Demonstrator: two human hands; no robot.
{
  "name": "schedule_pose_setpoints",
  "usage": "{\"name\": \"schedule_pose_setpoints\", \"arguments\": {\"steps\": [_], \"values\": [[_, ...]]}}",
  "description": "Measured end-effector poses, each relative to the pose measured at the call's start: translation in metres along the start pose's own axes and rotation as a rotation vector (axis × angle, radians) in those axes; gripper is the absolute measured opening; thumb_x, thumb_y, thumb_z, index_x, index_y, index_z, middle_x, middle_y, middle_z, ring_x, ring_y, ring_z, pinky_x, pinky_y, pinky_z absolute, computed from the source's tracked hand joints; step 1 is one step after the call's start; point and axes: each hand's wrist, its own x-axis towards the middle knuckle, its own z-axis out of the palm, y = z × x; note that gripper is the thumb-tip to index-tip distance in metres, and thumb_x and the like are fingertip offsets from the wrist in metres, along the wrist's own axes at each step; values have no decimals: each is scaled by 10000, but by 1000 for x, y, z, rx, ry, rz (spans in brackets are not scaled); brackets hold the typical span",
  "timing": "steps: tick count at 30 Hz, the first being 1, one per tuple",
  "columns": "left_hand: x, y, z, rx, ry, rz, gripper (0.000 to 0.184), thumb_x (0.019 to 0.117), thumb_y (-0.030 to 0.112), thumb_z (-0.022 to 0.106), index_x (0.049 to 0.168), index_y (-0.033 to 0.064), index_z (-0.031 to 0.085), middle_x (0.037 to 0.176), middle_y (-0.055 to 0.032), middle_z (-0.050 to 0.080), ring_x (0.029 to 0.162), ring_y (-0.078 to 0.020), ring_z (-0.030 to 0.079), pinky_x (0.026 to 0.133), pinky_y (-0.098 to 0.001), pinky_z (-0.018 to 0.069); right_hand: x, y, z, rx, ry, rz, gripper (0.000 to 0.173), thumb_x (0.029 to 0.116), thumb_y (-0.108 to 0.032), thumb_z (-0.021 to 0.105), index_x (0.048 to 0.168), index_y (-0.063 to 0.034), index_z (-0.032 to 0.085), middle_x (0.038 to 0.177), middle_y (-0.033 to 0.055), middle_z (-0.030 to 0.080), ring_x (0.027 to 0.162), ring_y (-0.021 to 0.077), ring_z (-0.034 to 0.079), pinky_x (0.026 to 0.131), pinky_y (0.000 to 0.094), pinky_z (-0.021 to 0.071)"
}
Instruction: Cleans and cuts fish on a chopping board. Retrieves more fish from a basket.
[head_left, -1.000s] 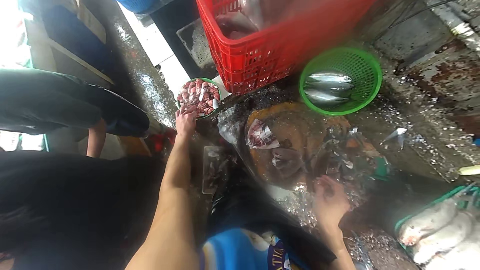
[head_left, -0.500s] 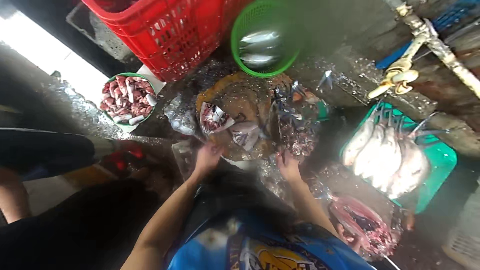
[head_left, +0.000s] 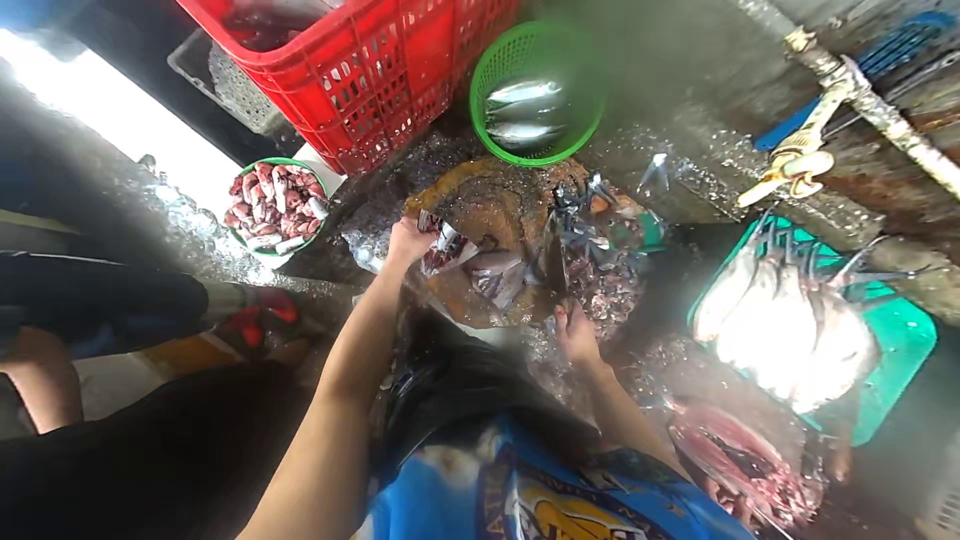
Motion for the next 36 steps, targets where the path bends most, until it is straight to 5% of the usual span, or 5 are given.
{"name": "schedule_pose_setpoints", "arguments": {"steps": [9, 13, 20, 27, 36], "values": [[-93, -68, 54, -717, -2, -272, 277, 984, 241, 701, 1127, 3, 688, 854, -113, 739, 631, -177, 701, 628, -352, 622, -20, -124, -54, 275, 55, -160, 444, 1092, -344, 414, 1086, 33, 649, 750, 119, 649, 672, 246, 672, 673, 463, 586], [-106, -76, 61, -702, -21, -212, 295, 1010, 290, 655, 1110, 16, 698, 891, -126, 745, 709, -212, 730, 695, -412, 639, -26, -182, -43, 527, 176, -486, 530, 1100, -459, 347, 1233, 8, 559, 645, 21, 606, 496, 134, 606, 467, 376, 569], [-116, -83, 70, -724, 10, -191, 322, 962, 248, 704, 1216, 54, 669, 944, -145, 751, 685, -246, 732, 656, -448, 643, 14, -196, 36, -224, -362, -209, 543, 1078, -537, 393, 1237, -61, 601, 1025, 198, 714, 976, 391, 724, 805, 600, 587], [-116, -78, 71, -772, 57, -282, 306, 956, 220, 728, 1159, -3, 678, 882, -141, 748, 678, -227, 734, 666, -419, 647, -23, -177, 4, 61, -13, -463, 486, 1085, -423, 422, 1262, -3, 588, 783, 121, 685, 690, 279, 709, 631, 501, 604], [-131, -81, 70, -828, 122, -325, 257, 953, 242, 722, 1053, 6, 706, 755, -113, 723, 560, -203, 692, 578, -396, 629, -32, -142, 5, -27, -209, -297, 532, 1085, -492, 399, 1178, -30, 648, 864, 145, 707, 843, 310, 725, 794, 518, 590]]}}
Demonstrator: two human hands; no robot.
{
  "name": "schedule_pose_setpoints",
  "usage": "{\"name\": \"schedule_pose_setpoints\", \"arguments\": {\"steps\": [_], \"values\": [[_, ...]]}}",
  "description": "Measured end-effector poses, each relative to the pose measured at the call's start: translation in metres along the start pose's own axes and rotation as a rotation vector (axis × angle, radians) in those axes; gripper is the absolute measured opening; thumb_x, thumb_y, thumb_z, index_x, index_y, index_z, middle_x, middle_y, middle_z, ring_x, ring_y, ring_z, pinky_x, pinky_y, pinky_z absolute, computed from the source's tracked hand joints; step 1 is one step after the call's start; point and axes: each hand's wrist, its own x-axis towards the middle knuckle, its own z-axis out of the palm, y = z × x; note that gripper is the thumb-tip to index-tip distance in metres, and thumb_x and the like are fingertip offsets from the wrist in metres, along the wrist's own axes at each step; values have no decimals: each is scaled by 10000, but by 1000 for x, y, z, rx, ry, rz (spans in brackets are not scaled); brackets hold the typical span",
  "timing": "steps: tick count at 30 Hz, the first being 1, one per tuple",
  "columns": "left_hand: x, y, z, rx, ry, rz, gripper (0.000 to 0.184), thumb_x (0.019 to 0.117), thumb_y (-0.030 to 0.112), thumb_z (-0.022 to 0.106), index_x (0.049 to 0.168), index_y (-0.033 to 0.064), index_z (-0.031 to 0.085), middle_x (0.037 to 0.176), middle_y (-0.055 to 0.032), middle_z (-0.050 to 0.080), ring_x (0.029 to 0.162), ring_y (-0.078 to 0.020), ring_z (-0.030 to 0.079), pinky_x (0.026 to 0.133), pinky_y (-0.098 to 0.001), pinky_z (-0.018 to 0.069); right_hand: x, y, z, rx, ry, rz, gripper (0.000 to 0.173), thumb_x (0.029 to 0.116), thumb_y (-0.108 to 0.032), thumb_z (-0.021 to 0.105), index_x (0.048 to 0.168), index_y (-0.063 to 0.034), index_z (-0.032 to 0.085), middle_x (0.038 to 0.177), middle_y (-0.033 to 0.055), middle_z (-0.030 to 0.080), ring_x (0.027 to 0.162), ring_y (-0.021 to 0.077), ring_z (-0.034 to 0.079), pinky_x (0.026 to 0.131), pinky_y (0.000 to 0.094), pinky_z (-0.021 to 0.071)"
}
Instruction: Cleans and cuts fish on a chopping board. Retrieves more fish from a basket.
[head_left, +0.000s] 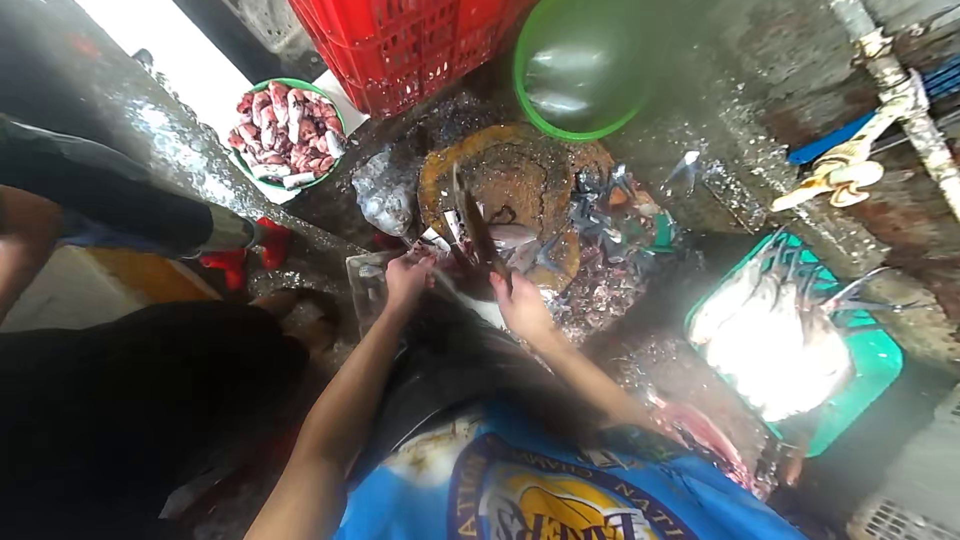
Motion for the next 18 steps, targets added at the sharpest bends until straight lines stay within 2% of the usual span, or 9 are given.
{"name": "schedule_pose_setpoints", "arguments": {"steps": [2, 4, 6, 7, 8, 10, 13, 15, 18], "values": [[-11, 5, -1, -78, -102, 58, 290, 1006, 270, 646, 1133, 11, 678, 840, -113, 730, 632, -205, 701, 625, -404, 627, -9, 11, -6, 65, 159, -68, 545, 1076, -492, 407, 1082, -11, 663, 745, 111, 664, 711, 264, 690, 692, 483, 579], [-22, 14, 6, -63, -264, 208, 365, 1033, 288, 556, 1320, 66, 599, 1061, -110, 729, 810, -197, 710, 722, -401, 613, -18, 27, -11, 122, 315, -99, 543, 1071, -461, 434, 1075, 28, 670, 698, 100, 652, 643, 232, 668, 639, 465, 575], [-23, 34, 29, 205, -169, 410, 537, 953, 337, 699, 1396, 68, 556, 1243, -144, 680, 1073, -237, 688, 894, -441, 599, -23, 49, -14, 169, 449, -92, 556, 1083, -444, 397, 1136, 52, 643, 674, 75, 635, 586, 189, 643, 584, 429, 576], [-18, 43, 43, 396, -111, 491, 685, 893, 384, 767, 1441, 57, 516, 1378, -212, 584, 1257, -336, 585, 1018, -517, 532, -24, 63, -12, 178, 528, -82, 564, 1085, -433, 380, 1147, 68, 630, 669, 70, 629, 566, 173, 629, 559, 412, 570], [-13, 51, 57, 594, -73, 533, 786, 853, 420, 794, 1483, 76, 474, 1478, -266, 478, 1364, -435, 476, 1070, -593, 479, -26, 80, -7, 166, 600, -59, 561, 1085, -402, 371, 1181, 94, 614, 683, 79, 637, 570, 169, 634, 561, 406, 573], [2, 56, 79, 910, -93, 595, 751, 890, 424, 732, 1542, 200, 436, 1640, -255, 263, 1461, -508, 314, 1098, -667, 393, -29, 113, 10, 68, 672, 44, 572, 1078, -353, 364, 1258, 146, 579, 772, 148, 689, 658, 228, 693, 649, 437, 602], [30, 48, 93, 1164, -140, 713, 468, 995, 431, 547, 1459, 376, 561, 1740, -70, 95, 1551, -422, 188, 1146, -679, 298, -35, 134, 20, -35, 406, 370, 581, 1088, -356, 397, 1422, 111, 494, 1116, 277, 709, 1049, 410, 711, 965, 546, 549], [33, 44, 88, 1205, -114, 751, 410, 1015, 456, 502, 1406, 388, 606, 1738, -21, 130, 1548, -394, 215, 1138, -657, 320, -33, 136, 19, -27, 351, 424, 579, 1081, -370, 406, 1412, 93, 512, 1105, 265, 716, 1045, 406, 712, 950, 552, 551], [23, 27, 56, 1182, -11, 742, 375, 942, 363, 615, 1305, 302, 684, 1687, -84, 280, 1516, -419, 290, 1095, -665, 387, -37, 130, 12, -23, 322, 444, 589, 1081, -423, 387, 1375, 62, 545, 1027, 229, 727, 976, 377, 725, 893, 538, 569]]}}
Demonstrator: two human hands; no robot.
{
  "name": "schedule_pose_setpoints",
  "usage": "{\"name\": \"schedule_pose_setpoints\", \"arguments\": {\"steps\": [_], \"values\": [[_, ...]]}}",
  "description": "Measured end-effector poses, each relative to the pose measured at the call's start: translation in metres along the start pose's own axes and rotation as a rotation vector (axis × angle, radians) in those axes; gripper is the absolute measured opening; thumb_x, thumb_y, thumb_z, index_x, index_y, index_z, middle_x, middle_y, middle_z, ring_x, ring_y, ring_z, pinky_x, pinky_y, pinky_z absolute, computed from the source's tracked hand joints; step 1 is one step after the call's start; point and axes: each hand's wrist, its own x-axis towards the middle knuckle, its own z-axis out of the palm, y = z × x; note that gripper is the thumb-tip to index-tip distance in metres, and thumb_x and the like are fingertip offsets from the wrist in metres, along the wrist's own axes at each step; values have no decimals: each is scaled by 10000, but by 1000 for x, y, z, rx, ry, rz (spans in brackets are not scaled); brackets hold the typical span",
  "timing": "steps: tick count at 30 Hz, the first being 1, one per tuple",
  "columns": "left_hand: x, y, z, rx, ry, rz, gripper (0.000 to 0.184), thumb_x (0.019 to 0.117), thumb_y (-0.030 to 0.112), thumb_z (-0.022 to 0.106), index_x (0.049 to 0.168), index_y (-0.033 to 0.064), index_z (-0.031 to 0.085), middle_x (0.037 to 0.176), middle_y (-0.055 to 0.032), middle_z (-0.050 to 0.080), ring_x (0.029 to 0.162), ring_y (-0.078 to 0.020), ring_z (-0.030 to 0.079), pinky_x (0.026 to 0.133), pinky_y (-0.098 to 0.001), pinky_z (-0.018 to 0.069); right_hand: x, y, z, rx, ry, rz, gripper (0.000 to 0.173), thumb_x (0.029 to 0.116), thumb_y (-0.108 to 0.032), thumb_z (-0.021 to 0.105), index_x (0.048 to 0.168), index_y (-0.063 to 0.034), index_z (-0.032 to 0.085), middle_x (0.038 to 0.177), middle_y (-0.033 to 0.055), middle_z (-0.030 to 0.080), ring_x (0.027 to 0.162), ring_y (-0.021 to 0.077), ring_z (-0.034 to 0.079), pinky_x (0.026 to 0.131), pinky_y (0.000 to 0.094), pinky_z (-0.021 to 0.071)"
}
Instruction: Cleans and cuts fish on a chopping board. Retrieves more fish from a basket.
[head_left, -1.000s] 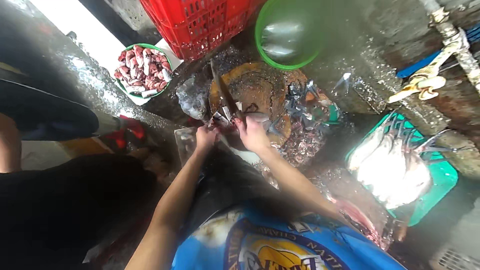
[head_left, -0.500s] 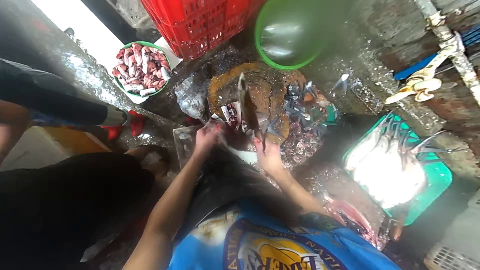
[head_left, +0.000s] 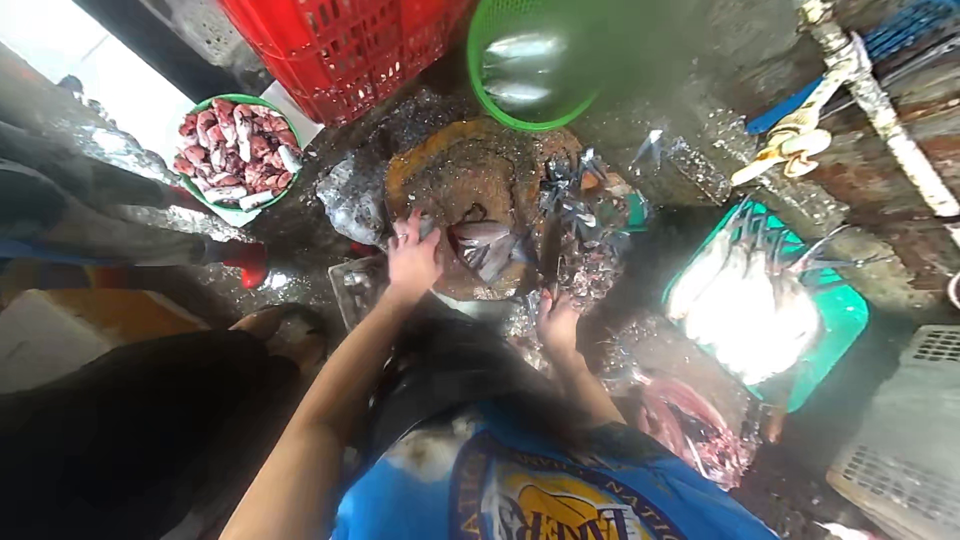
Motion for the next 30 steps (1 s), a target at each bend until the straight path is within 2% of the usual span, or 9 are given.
{"name": "schedule_pose_setpoints", "arguments": {"steps": [4, 6, 9, 15, 20, 22, 24, 27, 30], "values": [[-57, -46, 7, -132, 144, -209, 297, 891, 358, 740, 1122, 172, 723, 1558, -172, 430, 1404, -465, 406, 1025, -679, 445, -11, -14, -27, 85, -50, -94, 589, 1073, -425, 395, 1282, 79, 616, 976, 222, 725, 941, 357, 723, 877, 534, 568], [-70, -42, 2, -204, 148, -283, 397, 930, 393, 722, 1226, 130, 694, 1591, -231, 375, 1425, -521, 362, 1049, -726, 388, -19, -16, -31, 192, -146, -90, 527, 1069, -410, 402, 1167, 37, 665, 892, 168, 706, 855, 291, 709, 814, 503, 575], [-46, -4, -13, -284, 197, -133, 424, 930, 338, 714, 1281, 106, 669, 1554, -187, 436, 1402, -447, 411, 1082, -646, 406, -21, -12, -17, 343, -285, -11, 520, 1076, -461, 389, 1082, -27, 677, 775, 88, 653, 692, 214, 664, 695, 466, 582], [78, 74, -12, -158, -248, 284, 511, 911, 424, 735, 1378, 237, 647, 1596, -155, 388, 1464, -442, 321, 1120, -643, 371, -14, -10, -18, 255, -260, 56, 551, 1084, -486, 365, 1095, -22, 662, 828, 117, 664, 769, 257, 678, 757, 494, 569], [104, 92, -2, 60, -471, 388, 602, 835, 485, 804, 1382, 294, 638, 1633, -148, 304, 1542, -437, 152, 1173, -699, 237, -8, -11, -27, 244, -197, 95, 535, 1092, -462, 376, 1089, -12, 666, 817, 124, 665, 754, 263, 682, 740, 495, 571], [90, 83, -5, 74, -434, 348, 544, 891, 480, 747, 1359, 216, 657, 1542, -149, 467, 1490, -422, 319, 1142, -664, 339, -11, -12, -30, 183, -177, 77, 562, 1086, -478, 381, 1125, 4, 667, 876, 163, 695, 841, 309, 705, 803, 530, 567], [66, 73, -16, 29, -393, 163, 498, 956, 473, 675, 1298, 112, 647, 1224, -186, 692, 1176, -414, 650, 910, -641, 540, -15, -17, -30, 145, -146, 21, 576, 1080, -472, 388, 1168, 28, 660, 929, 192, 709, 907, 339, 712, 851, 540, 563], [35, 43, -19, -227, -376, -131, 532, 979, 479, 649, 1264, 31, 632, 1086, -253, 700, 1049, -450, 690, 884, -670, 545, -21, -32, -31, 163, -137, -87, 554, 1074, -428, 420, 1173, 62, 657, 929, 216, 711, 922, 356, 716, 870, 532, 566], [8, 22, -22, -443, -339, -232, 430, 968, 401, 700, 1160, 16, 703, 1037, -216, 727, 957, -363, 725, 883, -599, 571, -25, -55, -33, 206, -242, -89, 515, 1084, -438, 433, 1177, 21, 646, 916, 201, 701, 890, 356, 711, 825, 564, 568]]}}
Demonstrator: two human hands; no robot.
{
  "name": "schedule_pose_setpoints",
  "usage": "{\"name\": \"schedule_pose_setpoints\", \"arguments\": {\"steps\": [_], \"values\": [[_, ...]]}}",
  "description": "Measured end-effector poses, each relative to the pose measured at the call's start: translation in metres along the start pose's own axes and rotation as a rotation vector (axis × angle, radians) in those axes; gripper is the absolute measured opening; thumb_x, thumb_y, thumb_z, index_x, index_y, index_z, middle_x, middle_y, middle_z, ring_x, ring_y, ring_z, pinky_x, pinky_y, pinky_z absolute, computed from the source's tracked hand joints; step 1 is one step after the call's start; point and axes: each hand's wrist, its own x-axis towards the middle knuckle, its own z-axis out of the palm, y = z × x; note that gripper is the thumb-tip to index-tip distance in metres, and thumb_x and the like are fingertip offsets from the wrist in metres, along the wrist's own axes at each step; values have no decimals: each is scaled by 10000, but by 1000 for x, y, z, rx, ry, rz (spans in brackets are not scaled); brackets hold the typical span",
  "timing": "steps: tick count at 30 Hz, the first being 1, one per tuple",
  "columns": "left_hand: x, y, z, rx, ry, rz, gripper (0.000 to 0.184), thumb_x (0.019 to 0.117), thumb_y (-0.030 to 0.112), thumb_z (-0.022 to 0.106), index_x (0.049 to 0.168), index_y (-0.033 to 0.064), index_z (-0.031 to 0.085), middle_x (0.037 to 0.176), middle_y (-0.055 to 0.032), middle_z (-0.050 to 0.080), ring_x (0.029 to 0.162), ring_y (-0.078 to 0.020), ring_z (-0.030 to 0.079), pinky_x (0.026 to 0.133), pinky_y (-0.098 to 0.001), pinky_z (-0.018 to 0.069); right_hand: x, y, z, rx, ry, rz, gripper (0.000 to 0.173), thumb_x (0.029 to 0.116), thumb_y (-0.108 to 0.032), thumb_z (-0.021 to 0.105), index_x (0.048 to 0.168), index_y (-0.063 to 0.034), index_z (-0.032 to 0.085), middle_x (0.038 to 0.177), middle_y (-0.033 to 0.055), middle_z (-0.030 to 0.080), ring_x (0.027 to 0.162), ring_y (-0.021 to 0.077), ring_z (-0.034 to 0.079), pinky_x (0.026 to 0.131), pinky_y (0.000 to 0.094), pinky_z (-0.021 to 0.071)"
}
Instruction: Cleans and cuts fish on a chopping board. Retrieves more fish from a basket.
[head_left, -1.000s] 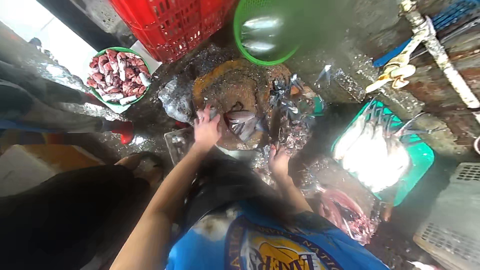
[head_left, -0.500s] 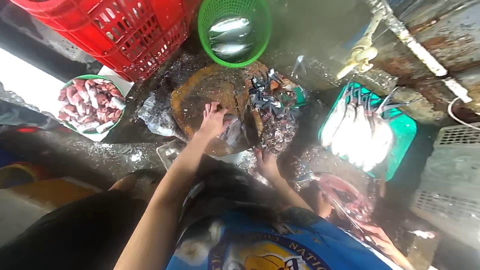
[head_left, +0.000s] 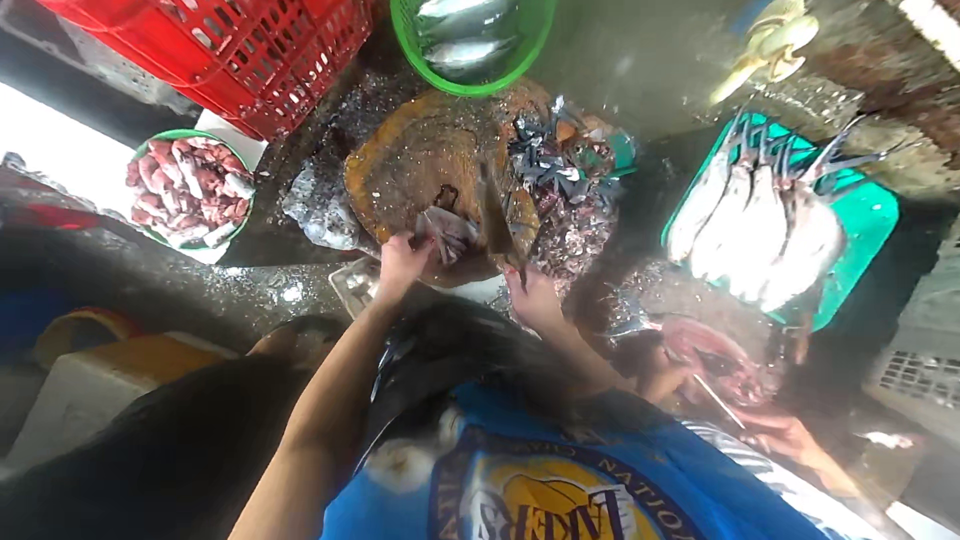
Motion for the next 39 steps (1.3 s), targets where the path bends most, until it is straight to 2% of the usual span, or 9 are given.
{"name": "schedule_pose_setpoints", "arguments": {"steps": [3, 8, 14, 19, 22, 26, 31, 34, 39], "values": [[-11, -15, 5, -219, -48, -70, 336, 972, 287, 710, 1160, 8, 704, 928, -175, 745, 698, -257, 739, 698, -475, 645, -2, -28, -3, 21, 6, -52, 517, 1087, -475, 409, 1154, -14, 634, 840, 162, 672, 778, 325, 698, 715, 554, 577], [-16, -19, 10, -213, 9, -68, 298, 911, 338, 761, 1038, 70, 742, 956, -132, 751, 888, -286, 731, 843, -566, 586, -14, -43, 9, 55, 329, -417, 535, 1083, -449, 369, 1195, 34, 571, 644, 63, 604, 517, 183, 620, 469, 407, 543], [-16, -20, 12, -369, -22, -150, 320, 946, 299, 740, 1113, 28, 711, 799, -116, 734, 564, -191, 695, 579, -385, 630, 10, -42, 42, -377, -239, 63, 527, 1071, -522, 402, 1308, -78, 558, 975, 205, 712, 922, 418, 726, 753, 615, 584], [-19, -19, 6, -226, 11, -131, 279, 920, 261, 726, 1088, 38, 720, 909, -175, 726, 721, -291, 716, 698, -520, 614, 1, -74, 8, -218, -29, -135, 522, 1077, -538, 407, 1123, -64, 622, 797, 124, 678, 755, 313, 719, 667, 526, 591], [-18, -24, 4, -184, 51, -108, 270, 903, 324, 746, 1005, 74, 736, 884, -142, 731, 751, -289, 714, 728, -554, 590, 5, -70, 16, -101, 195, -370, 540, 1078, -470, 418, 1285, 5, 568, 720, 98, 658, 607, 256, 683, 549, 468, 581], [-15, -30, 9, -250, 39, -140, 284, 905, 324, 758, 1018, 64, 738, 802, -114, 721, 588, -210, 676, 610, -449, 606, 33, -49, 48, -295, -122, -87, 570, 1071, -543, 404, 1299, -51, 579, 966, 230, 710, 858, 424, 728, 699, 632, 585], [-27, -40, 7, -245, 24, -159, 255, 912, 266, 725, 1008, 30, 716, 787, -131, 719, 595, -229, 691, 623, -461, 612, 14, -65, 19, -137, -14, -193, 563, 1071, -565, 395, 1154, -58, 625, 821, 165, 666, 685, 338, 692, 593, 552, 576], [-29, -50, 8, -255, 11, -167, 278, 916, 291, 734, 1005, 28, 720, 777, -133, 716, 607, -239, 690, 639, -481, 607, 15, -65, 23, -144, 55, -266, 548, 1087, -505, 392, 1312, -33, 556, 780, 141, 668, 666, 312, 696, 597, 525, 583], [-41, -42, 8, -467, 14, -177, 289, 973, 311, 714, 1063, 36, 722, 800, -116, 724, 585, -205, 674, 592, -402, 607, 33, -33, 46, -264, -210, -102, 549, 1076, -518, 409, 1260, -45, 619, 1021, 202, 723, 987, 383, 725, 853, 583, 583]]}}
